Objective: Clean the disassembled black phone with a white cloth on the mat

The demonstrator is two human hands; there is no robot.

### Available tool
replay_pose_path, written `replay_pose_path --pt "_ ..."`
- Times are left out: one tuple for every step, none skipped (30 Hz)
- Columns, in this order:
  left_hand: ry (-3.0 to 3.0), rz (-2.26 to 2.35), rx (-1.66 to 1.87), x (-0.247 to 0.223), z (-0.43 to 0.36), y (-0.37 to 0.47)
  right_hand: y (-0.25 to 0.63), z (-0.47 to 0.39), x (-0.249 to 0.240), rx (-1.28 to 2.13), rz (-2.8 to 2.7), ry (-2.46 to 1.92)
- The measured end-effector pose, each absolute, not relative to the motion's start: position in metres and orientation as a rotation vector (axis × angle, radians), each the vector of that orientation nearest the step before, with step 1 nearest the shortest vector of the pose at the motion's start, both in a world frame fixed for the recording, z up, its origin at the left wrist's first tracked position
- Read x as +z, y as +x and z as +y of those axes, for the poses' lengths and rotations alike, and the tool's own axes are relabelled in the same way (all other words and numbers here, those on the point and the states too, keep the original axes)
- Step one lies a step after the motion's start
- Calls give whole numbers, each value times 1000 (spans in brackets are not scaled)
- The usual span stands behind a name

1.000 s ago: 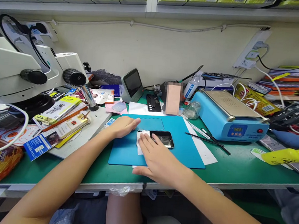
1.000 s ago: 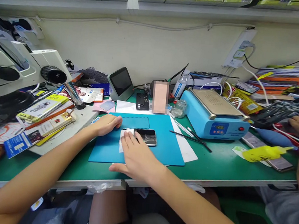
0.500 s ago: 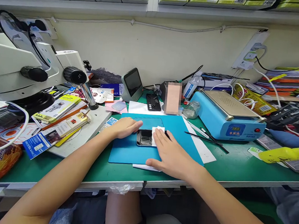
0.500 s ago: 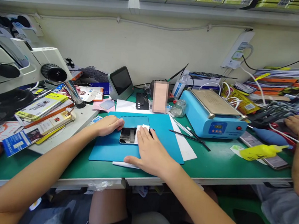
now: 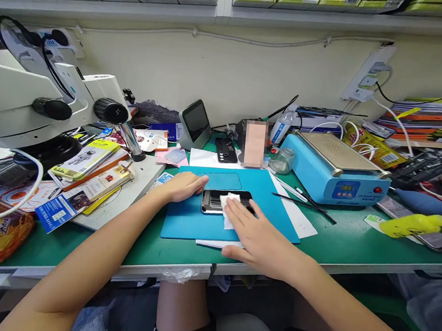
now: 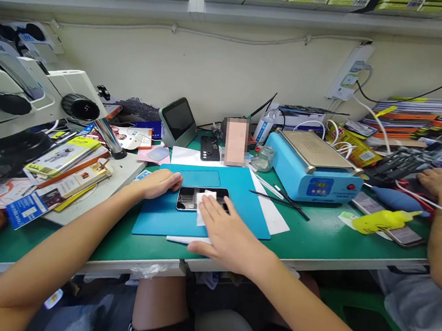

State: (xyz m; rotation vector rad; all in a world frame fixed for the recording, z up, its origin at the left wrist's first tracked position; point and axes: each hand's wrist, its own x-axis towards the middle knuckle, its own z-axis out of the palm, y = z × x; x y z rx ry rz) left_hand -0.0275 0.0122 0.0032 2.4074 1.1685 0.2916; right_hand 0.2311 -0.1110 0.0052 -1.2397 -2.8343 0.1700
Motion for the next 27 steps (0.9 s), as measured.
replay_pose_path --pt "2404 1173 289 3 13 -27 241 -111 5 151 -2808 -1292" --pt "2401 1177 287 3 13 -27 249 -110 5 133 -2781 -1332" --pt "2399 1183 284 3 13 -26 254 -109 4 117 -2758 -1359" --pt "2399 1189 281 3 13 -25 256 -108 4 103 -2736 -1381" --pt "2400 1195 277 3 14 -25 254 -106 4 94 -2720 -1393" --pt "2402 1199 272 3 14 -24 248 -105 4 92 -2707 -1402" --pt "2404 1203 269 3 14 -24 239 -103 4 97 -2694 -1413" --pt "2407 1204 268 3 14 -23 227 -102 4 117 -2687 -1418" --pt "2411 1202 268 3 14 -23 213 -101 3 141 -2676 -1432" --pt "2414 1198 269 3 14 -24 199 -100 3 173 -2666 -1440" --pt "2418 1192 271 3 14 -24 185 -100 3 204 -2662 -1418" --pt "2423 1185 273 3 14 -25 174 -100 3 227 -2663 -1370" --pt "2427 1179 274 3 14 -25 165 -101 3 243 -2670 -1334" --pt "2431 1173 274 3 14 -26 161 -102 3 257 -2681 -1306" --pt "2434 1169 273 3 14 -27 162 -104 3 266 -2696 -1273" --pt "2436 1167 270 3 14 -27 166 -106 3 269 -2717 -1244" --pt "2436 1168 267 3 14 -28 175 -109 3 269 -2745 -1214" --pt "2435 1170 262 3 14 -28 187 -111 3 257 -2766 -1200" --pt "2433 1173 257 3 14 -27 200 -114 4 232 -2778 -1227" --pt "2431 1177 252 3 14 -27 214 -115 5 213 -2786 -1268" --pt "2430 1181 246 3 14 -26 226 -116 6 203 -2780 -1324" --pt "2430 1185 241 3 14 -26 235 -116 7 203 -2766 -1388" --pt "2430 1190 236 4 14 -26 241 -115 8 212 -2758 -1448" --pt "2432 1195 231 4 14 -25 242 -113 9 230 -2751 -1492" --pt "2434 1201 225 4 14 -25 239 -110 10 252 -2739 -1525" --pt "2437 1205 220 5 13 -24 232 -107 10 275 -2726 -1544" --pt "2441 1207 216 5 13 -24 222 -103 11 305 -2719 -1545"
